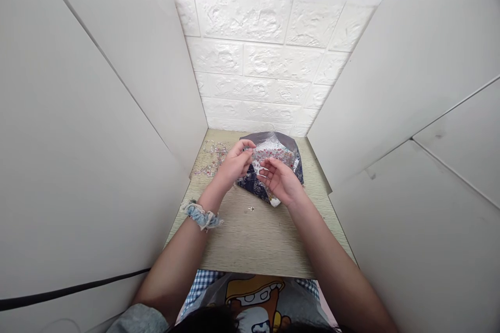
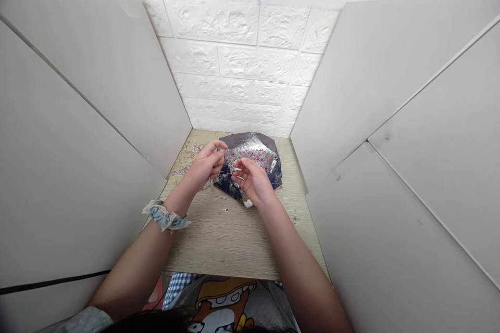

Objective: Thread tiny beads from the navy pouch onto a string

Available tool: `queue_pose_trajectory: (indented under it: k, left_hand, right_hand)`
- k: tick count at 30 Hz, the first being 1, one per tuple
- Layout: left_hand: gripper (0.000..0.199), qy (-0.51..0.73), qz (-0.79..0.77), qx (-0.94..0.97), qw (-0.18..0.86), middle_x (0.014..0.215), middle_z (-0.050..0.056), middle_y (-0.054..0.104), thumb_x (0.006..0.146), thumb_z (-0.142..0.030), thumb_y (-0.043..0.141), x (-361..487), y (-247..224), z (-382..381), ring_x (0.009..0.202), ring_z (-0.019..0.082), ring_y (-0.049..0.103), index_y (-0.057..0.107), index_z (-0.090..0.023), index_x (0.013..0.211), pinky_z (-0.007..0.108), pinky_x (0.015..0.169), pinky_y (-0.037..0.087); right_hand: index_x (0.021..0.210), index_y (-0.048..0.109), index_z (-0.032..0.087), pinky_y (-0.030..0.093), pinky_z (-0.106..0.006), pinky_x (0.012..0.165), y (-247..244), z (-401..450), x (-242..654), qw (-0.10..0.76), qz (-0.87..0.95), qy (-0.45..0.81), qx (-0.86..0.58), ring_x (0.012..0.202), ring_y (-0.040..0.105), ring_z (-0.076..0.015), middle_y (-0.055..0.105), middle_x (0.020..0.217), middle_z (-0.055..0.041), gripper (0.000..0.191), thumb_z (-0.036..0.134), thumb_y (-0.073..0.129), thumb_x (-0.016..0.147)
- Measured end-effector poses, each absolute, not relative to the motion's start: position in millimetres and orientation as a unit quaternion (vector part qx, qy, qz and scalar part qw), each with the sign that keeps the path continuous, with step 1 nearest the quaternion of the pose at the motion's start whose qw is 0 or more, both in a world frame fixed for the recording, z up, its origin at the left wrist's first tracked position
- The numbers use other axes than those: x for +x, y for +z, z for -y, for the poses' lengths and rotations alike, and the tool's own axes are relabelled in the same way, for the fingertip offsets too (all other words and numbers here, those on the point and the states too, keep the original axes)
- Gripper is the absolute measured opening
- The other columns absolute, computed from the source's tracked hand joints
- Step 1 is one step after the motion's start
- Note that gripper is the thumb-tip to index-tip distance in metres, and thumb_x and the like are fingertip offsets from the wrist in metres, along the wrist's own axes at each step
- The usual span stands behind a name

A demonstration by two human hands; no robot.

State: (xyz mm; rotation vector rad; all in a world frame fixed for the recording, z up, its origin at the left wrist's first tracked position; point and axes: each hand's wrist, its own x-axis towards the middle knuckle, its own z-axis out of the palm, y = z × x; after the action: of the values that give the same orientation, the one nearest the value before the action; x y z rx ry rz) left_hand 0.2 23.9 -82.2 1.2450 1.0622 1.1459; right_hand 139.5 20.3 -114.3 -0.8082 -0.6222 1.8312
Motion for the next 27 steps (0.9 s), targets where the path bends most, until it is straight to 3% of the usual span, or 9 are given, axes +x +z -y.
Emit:
queue_pose_trajectory:
  k: [3, 9, 17, 22, 27]
  left_hand:
    - [0.013, 0.523, -0.430, 0.460, 0.575, 0.053, -0.009, 0.027, 0.075, -0.027, 0.044, -1.4, -80.1, -24.1, 0.035, 0.002, 0.019, 0.042, -0.023, 0.088, 0.015, 0.034, 0.013]
    - [0.017, 0.510, -0.466, 0.462, 0.557, 0.059, -0.005, 0.037, 0.071, -0.024, 0.047, -0.4, -81.6, -25.5, 0.037, 0.001, 0.027, 0.053, -0.015, 0.085, 0.016, 0.034, 0.020]
    - [0.052, 0.438, -0.448, 0.473, 0.619, 0.082, -0.001, 0.047, 0.060, -0.007, 0.040, 0.5, -83.6, -24.1, 0.047, 0.002, 0.042, 0.039, -0.021, 0.111, 0.016, 0.038, 0.028]
    - [0.053, 0.374, -0.463, 0.528, 0.607, 0.080, -0.001, 0.048, 0.070, -0.017, 0.048, 2.7, -88.9, -24.0, 0.053, 0.003, 0.045, 0.030, -0.023, 0.120, 0.016, 0.045, 0.034]
    - [0.058, 0.380, -0.495, 0.546, 0.560, 0.065, -0.003, 0.048, 0.073, -0.023, 0.052, 3.0, -85.2, -22.6, 0.050, 0.005, 0.044, 0.023, -0.020, 0.124, 0.016, 0.045, 0.034]
  right_hand:
    - [0.071, 0.062, 0.017, 0.049, -0.026, 0.062, -114.7, -20.7, 140.3, 0.501, 0.260, 0.753, -0.337, 0.060, 0.057, -0.0098, 0.063, 0.071, 0.0010, 0.010, 0.027, 0.062, 0.068]
    - [0.072, 0.061, 0.017, 0.048, -0.025, 0.062, -114.6, -21.5, 140.8, 0.491, 0.282, 0.755, -0.331, 0.059, 0.055, -0.0085, 0.062, 0.073, 0.0013, 0.012, 0.029, 0.063, 0.068]
    - [0.072, 0.060, 0.018, 0.046, -0.022, 0.061, -111.4, -18.3, 137.8, 0.491, 0.326, 0.734, -0.337, 0.057, 0.054, -0.0067, 0.061, 0.072, 0.0026, 0.016, 0.029, 0.067, 0.062]
    - [0.070, 0.059, 0.018, 0.046, -0.021, 0.060, -110.4, -17.4, 135.9, 0.492, 0.347, 0.723, -0.339, 0.056, 0.053, -0.0065, 0.060, 0.066, 0.0029, 0.016, 0.025, 0.068, 0.060]
    - [0.071, 0.061, 0.019, 0.045, -0.022, 0.062, -111.7, -18.5, 136.5, 0.489, 0.356, 0.718, -0.343, 0.057, 0.054, -0.0070, 0.060, 0.065, 0.0029, 0.015, 0.027, 0.068, 0.060]
